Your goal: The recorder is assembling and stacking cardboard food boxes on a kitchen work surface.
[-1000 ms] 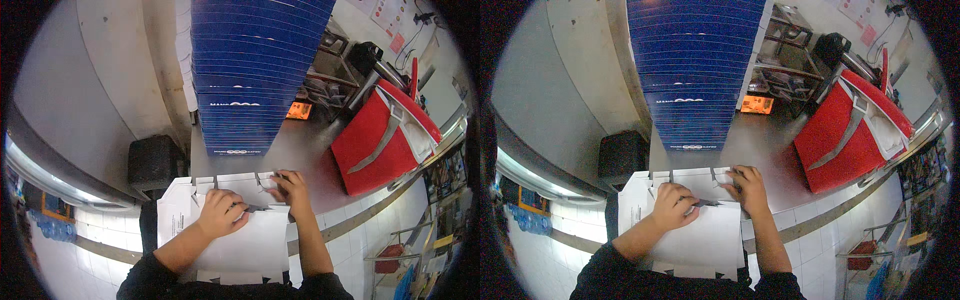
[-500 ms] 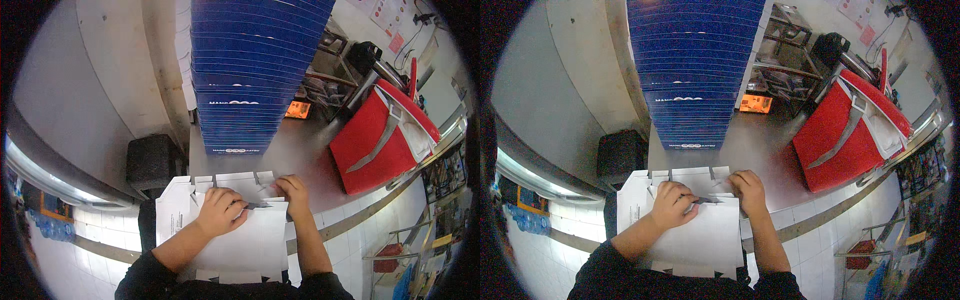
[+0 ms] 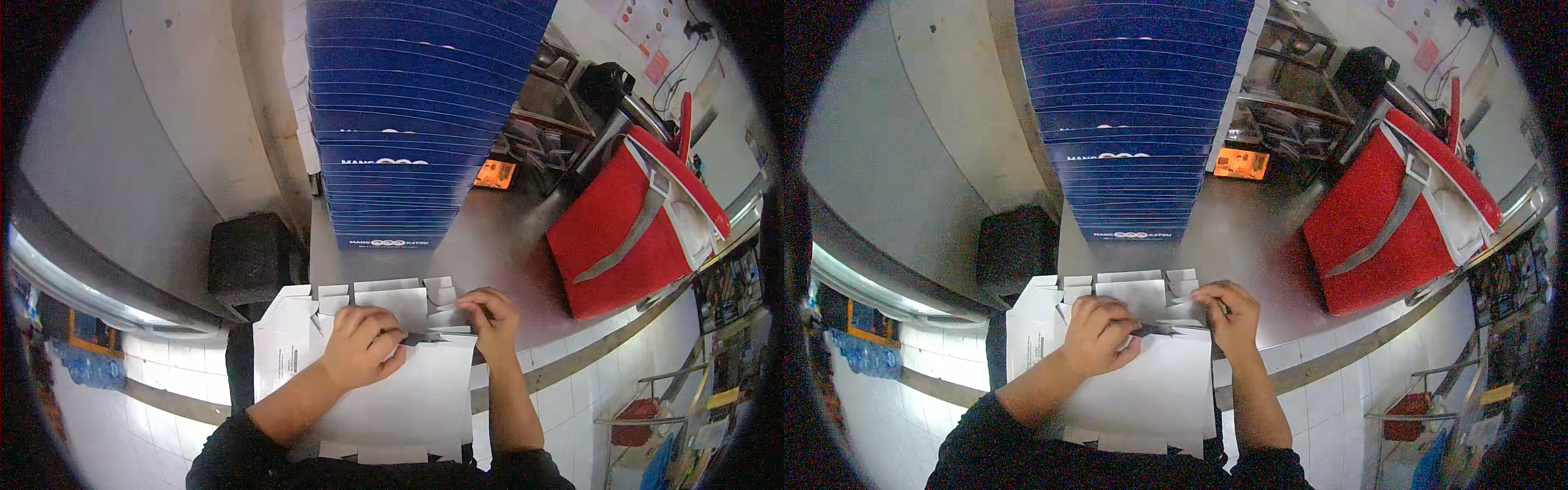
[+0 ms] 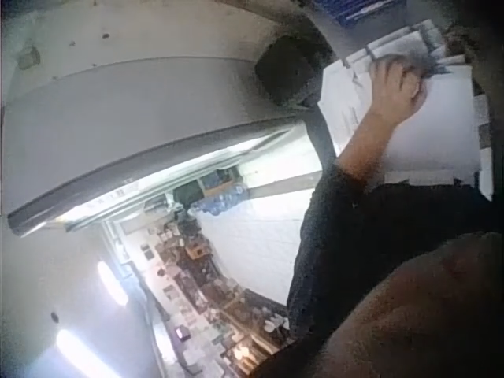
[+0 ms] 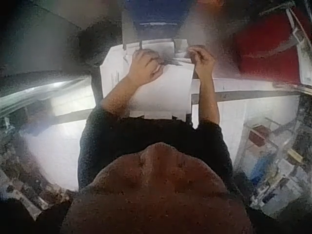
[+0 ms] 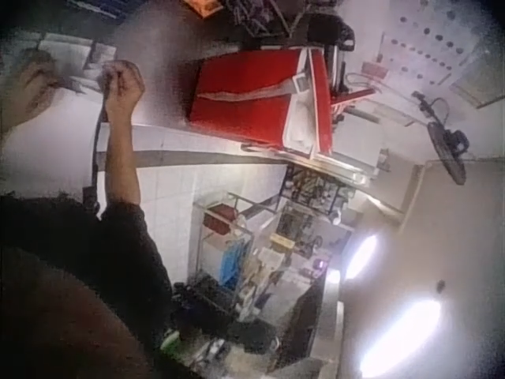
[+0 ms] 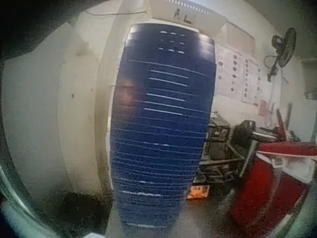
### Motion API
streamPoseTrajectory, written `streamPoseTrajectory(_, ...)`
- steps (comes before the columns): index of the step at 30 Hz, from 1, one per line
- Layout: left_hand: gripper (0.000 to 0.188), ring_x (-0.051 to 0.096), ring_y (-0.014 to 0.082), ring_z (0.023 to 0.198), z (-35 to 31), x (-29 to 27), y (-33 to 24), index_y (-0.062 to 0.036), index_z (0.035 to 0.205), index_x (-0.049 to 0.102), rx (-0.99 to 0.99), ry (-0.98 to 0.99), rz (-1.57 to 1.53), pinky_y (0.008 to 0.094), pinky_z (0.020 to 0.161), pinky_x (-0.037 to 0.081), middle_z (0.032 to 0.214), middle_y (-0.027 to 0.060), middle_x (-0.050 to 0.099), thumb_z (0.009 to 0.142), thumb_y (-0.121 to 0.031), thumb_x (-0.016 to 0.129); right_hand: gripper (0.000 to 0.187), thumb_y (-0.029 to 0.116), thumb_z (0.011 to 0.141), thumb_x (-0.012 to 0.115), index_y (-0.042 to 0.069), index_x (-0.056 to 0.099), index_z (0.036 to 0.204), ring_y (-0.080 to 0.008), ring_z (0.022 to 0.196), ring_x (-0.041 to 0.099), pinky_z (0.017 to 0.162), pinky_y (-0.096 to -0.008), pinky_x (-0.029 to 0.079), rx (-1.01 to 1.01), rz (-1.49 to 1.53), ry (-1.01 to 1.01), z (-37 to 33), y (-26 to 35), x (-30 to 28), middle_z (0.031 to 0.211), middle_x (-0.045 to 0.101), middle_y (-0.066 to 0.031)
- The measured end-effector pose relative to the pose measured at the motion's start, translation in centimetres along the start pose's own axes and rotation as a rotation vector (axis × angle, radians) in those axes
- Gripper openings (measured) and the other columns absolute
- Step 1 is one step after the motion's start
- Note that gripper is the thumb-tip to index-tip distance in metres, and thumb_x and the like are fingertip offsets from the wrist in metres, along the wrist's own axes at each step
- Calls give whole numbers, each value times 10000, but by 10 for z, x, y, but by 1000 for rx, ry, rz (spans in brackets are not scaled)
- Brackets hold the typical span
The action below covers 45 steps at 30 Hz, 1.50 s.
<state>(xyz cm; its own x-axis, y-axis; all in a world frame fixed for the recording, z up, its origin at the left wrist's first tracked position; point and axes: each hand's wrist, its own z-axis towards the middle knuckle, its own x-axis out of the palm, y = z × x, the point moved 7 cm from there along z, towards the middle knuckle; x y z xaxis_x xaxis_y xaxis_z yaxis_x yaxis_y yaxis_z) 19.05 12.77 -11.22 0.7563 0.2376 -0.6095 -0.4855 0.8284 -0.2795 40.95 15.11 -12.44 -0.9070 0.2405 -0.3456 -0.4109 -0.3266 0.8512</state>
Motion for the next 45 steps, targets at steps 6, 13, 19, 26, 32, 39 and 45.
streamPoseTrajectory(6, 291, 519, 370, 1208, 8, 2, 2, -110, 895, 595, -89, 97, 72, 496, 946, 402, 1248, 118, 569, 665, -191, 753, 64, -38, 802, 678, 10, 718, 815, -207, 815, 708, 749, -292, 543, 70, 269, 70, -13, 7, 1, 859, 735, -104)
streamPoseTrajectory(13, 325, 541, 359, 1165, 8, -3, 1, -122, 922, 569, -77, 10, 27, 484, 931, 403, 1269, 123, 569, 659, -195, 745, 41, -30, 784, 716, 9, 725, 784, -262, 862, 723, 781, -353, 575, -159, 297, 196, -18, 49, -3, 852, 733, -128)
streamPoseTrajectory(19, 320, 575, 310, 1024, 2, -4, -3, -137, 885, 574, -21, 5, 22, 488, 865, 412, 1139, 73, 600, 623, -182, 751, 40, 3, 759, 741, 6, 737, 799, -285, 865, 720, 792, -384, 584, -233, 242, 252, -25, 64, -1, 858, 729, -142)
streamPoseTrajectory(26, 350, 574, 267, 915, 0, -1, -2, -142, 874, 584, 25, -16, 17, 458, 800, 412, 1030, 40, 601, 582, -188, 773, 68, 32, 792, 747, -10, 701, 763, -306, 833, 716, 755, -411, 587, -211, 306, 212, -24, 53, -3, 828, 713, -168)
streamPoseTrajectory(32, 337, 559, 228, 875, -3, -6, -2, -142, 868, 599, 45, -35, 4, 409, 770, 397, 969, 6, 584, 584, -212, 765, 177, 63, 857, 683, 0, 684, 1022, -315, 924, 683, 826, -428, 557, 109, 649, 49, -10, 13, -6, 1021, 685, -183)
streamPoseTrajectory(39, 374, 559, 235, 841, -5, -7, -2, -143, 879, 622, 71, -53, 4, 412, 737, 389, 950, 14, 584, 554, -237, 781, 355, 122, 739, 783, 169, 716, 1084, -317, 1052, 571, 918, -396, 475, -151, -492, 151, 15, -14, 18, 1127, 628, -106)
streamPoseTrajectory(45, 356, 560, 232, 852, -4, -6, -3, -149, 874, 628, 65, -38, 7, 413, 739, 398, 959, 6, 593, 564, -237, 779, 399, 146, 662, 823, 173, 734, 1050, -296, 1026, 584, 893, -403, 488, -190, -581, 145, 5, -14, 23, 1096, 641, -79)
